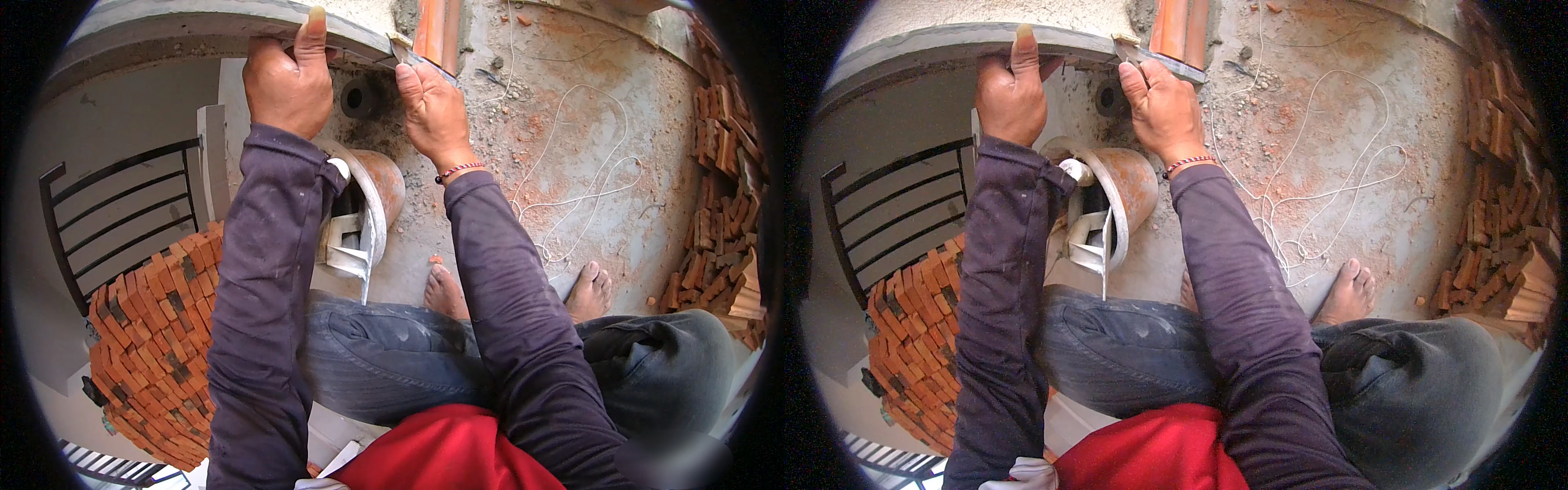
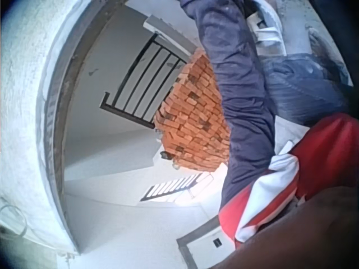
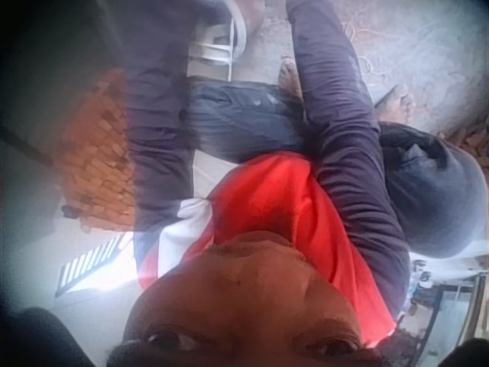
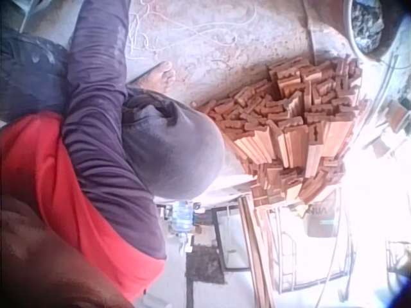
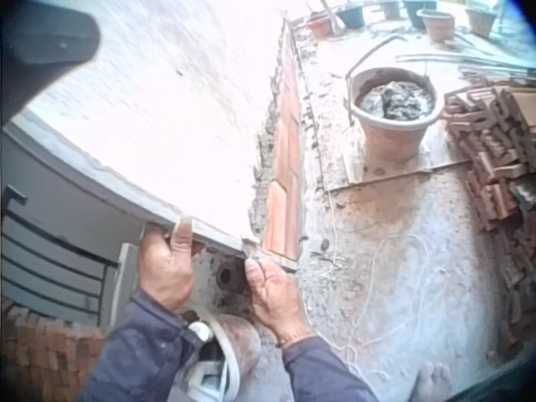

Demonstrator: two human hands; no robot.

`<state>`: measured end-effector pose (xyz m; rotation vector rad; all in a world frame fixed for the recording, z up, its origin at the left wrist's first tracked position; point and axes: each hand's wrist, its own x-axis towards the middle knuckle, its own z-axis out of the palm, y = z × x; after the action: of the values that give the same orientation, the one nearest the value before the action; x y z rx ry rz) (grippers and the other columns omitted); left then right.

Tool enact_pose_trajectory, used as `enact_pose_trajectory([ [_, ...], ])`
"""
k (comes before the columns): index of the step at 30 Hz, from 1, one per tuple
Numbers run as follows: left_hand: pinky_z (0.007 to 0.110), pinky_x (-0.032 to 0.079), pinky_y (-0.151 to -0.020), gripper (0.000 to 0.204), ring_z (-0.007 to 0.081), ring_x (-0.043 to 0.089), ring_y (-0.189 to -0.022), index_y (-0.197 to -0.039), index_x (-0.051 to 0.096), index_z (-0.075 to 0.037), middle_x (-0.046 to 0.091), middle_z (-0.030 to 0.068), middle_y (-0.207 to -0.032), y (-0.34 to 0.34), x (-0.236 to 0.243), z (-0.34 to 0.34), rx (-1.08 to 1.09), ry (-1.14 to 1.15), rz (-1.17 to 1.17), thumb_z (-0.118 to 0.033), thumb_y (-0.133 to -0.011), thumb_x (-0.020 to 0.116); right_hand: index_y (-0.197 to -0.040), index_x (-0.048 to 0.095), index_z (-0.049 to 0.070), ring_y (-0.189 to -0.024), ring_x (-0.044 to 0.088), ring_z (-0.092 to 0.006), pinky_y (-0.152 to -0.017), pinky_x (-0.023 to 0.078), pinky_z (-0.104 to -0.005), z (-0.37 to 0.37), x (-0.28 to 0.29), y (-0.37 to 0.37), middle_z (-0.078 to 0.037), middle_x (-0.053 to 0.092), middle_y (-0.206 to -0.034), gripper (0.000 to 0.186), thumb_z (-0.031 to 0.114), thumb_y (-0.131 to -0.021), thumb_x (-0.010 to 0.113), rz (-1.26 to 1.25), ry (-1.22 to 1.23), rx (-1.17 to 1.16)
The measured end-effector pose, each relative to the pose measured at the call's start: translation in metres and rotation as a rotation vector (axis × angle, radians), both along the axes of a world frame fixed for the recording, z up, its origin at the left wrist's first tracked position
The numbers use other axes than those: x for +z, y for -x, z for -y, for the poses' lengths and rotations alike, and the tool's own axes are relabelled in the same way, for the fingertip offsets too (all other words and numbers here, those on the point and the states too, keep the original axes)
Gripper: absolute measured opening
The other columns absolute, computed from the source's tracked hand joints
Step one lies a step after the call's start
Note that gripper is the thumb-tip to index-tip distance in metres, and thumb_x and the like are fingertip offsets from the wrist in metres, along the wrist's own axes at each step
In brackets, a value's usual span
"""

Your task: The person prepares a small handheld blade and uses it to scrape and shape wet concrete along the base of a brick wall.

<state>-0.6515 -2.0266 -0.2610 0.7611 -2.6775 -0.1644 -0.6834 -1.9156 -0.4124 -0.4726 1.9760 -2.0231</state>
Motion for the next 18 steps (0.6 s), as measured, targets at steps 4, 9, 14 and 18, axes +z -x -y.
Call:
enact_pose_trajectory([
  [4, 0.037, 0.051, -0.066, 0.072, 0.0228, 0.067, -0.073, -0.089, 0.065, 0.005, 0.068, 0.0165, -0.077, 0.000, -0.002, -0.004, -0.074, -0.111, -0.082, -0.063, -0.091, 0.045, -0.093, 0.061, 0.008, -0.083, 0.060, -0.0460, -0.069, 0.047, -0.0530, -0.002, 0.005, -0.003, -0.023, 0.064, -0.081, 0.048, 0.053, -0.095, 0.043, 0.016, -0.079, 0.002],
  [9, 0.035, 0.056, -0.068, 0.064, 0.0220, 0.067, -0.074, -0.090, 0.064, 0.008, 0.068, 0.0145, -0.084, 0.002, 0.003, 0.005, 0.054, -0.071, 0.106, -0.055, -0.092, 0.051, -0.088, 0.059, 0.006, -0.081, 0.059, -0.0463, -0.069, 0.046, -0.0525, -0.001, 0.003, -0.002, -0.023, 0.063, -0.080, 0.050, 0.053, -0.096, 0.042, 0.005, -0.118, -0.003],
  [14, 0.035, 0.057, -0.066, 0.061, 0.0221, 0.069, -0.077, -0.092, 0.063, 0.008, 0.068, 0.0155, -0.088, 0.006, -0.012, 0.002, -0.124, -0.255, -0.250, -0.052, -0.093, 0.052, -0.085, 0.056, 0.005, -0.081, 0.059, -0.0463, -0.070, 0.046, -0.0501, -0.018, -0.041, -0.017, -0.024, 0.061, -0.080, 0.053, 0.054, -0.097, 0.038, -0.029, -0.184, -0.054],
  [18, 0.035, 0.056, -0.065, 0.062, 0.0233, 0.071, -0.079, -0.095, 0.061, 0.009, 0.069, 0.0168, -0.087, 0.003, -0.002, 0.003, -0.070, -0.176, -0.081, -0.052, -0.094, 0.051, -0.083, 0.056, 0.003, -0.077, 0.057, -0.0420, -0.068, 0.045, -0.0460, -0.021, -0.007, -0.017, -0.023, 0.058, -0.078, 0.052, 0.051, -0.097, 0.040, 0.076, -0.107, 0.010],
])
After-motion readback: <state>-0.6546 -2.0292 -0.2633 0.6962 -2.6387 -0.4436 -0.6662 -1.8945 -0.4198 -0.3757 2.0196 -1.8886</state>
